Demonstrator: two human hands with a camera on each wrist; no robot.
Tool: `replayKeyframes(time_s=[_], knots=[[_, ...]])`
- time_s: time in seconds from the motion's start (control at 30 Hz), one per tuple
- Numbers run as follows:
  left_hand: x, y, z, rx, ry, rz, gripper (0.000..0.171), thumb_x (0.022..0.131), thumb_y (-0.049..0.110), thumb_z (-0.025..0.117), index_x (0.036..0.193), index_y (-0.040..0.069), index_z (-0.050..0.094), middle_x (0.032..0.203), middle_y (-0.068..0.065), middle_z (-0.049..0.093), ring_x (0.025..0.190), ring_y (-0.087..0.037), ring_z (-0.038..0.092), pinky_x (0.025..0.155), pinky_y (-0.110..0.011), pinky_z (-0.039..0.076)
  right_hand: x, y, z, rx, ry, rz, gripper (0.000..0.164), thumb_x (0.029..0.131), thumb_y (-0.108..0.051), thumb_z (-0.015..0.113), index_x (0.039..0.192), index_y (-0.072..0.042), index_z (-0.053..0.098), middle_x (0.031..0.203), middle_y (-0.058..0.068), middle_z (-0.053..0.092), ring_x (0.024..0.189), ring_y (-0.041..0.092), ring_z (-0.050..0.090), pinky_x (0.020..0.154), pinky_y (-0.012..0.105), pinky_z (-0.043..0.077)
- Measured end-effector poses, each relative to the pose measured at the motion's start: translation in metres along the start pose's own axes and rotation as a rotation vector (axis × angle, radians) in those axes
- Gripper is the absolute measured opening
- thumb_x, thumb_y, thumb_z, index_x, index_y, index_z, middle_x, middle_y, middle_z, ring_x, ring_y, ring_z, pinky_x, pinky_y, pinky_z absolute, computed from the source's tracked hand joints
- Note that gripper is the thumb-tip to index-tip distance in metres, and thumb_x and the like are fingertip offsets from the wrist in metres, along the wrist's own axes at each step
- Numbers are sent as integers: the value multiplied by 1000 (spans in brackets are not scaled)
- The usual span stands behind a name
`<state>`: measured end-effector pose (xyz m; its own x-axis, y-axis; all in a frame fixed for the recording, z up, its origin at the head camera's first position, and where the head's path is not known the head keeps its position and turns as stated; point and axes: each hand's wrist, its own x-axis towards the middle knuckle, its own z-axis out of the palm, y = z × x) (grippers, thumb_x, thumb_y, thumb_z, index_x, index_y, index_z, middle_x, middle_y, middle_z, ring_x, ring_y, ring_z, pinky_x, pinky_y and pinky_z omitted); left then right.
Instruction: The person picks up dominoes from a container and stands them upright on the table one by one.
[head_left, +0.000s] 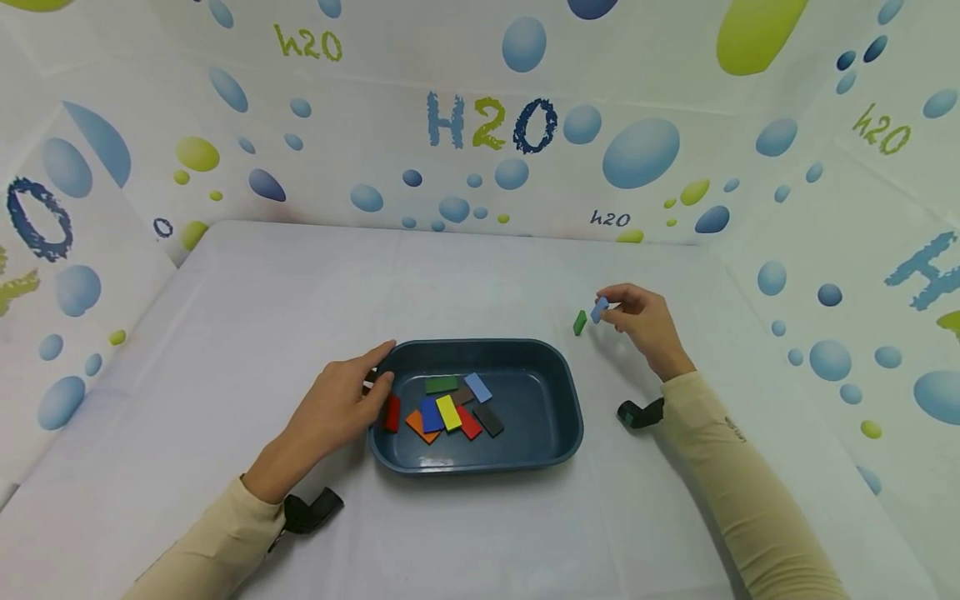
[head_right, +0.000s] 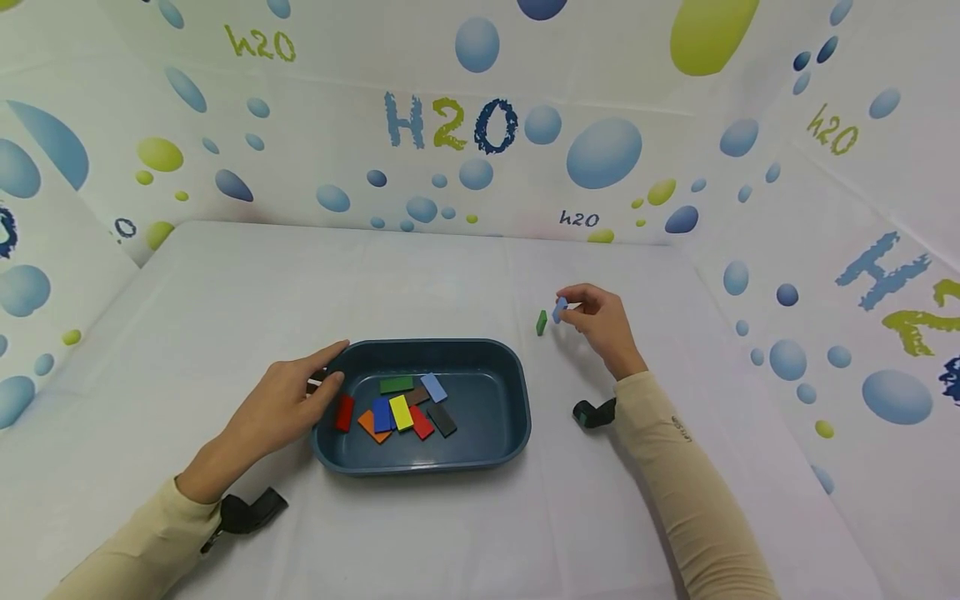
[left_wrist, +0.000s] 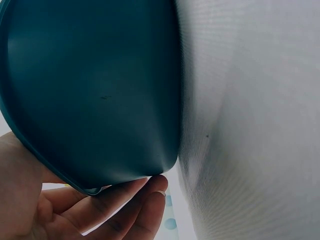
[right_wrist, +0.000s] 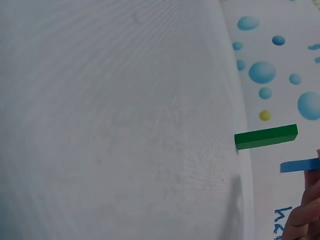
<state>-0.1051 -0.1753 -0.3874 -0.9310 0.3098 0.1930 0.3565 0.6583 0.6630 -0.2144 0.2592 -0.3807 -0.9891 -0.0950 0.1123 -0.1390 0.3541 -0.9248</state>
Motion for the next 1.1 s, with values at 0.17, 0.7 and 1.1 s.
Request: replayKeyframes(time_s=[0.17,0.7,1.1], knots=[[0,-1,0,-3,2,3,47,103,7,58,147,-10,51,127,-30,66,95,-36,74,76,-48,62,-2,-2,2,-19,-3,35,32,96,3,70,127,10,66,123,26,65,86,18,57,68,26,49],[2,-1,-1,9,3,8,47,103,7,58,147,-10,52,127,-30,66,95,-37,74,76,-48,62,-4,2,6,-35,-48,65,35,95,2,70,128,10,65,124,25,64,86,28,58,67,30,53],[1,-1,0,6,2,3,47,103,7,58,147,-10,52,128,-30,65,95,-37,74,77,-49,61,-3,5,7,-39,-64,61,35,95,2,70,129,9,65,125,25,65,91,33,59,68,30,54]])
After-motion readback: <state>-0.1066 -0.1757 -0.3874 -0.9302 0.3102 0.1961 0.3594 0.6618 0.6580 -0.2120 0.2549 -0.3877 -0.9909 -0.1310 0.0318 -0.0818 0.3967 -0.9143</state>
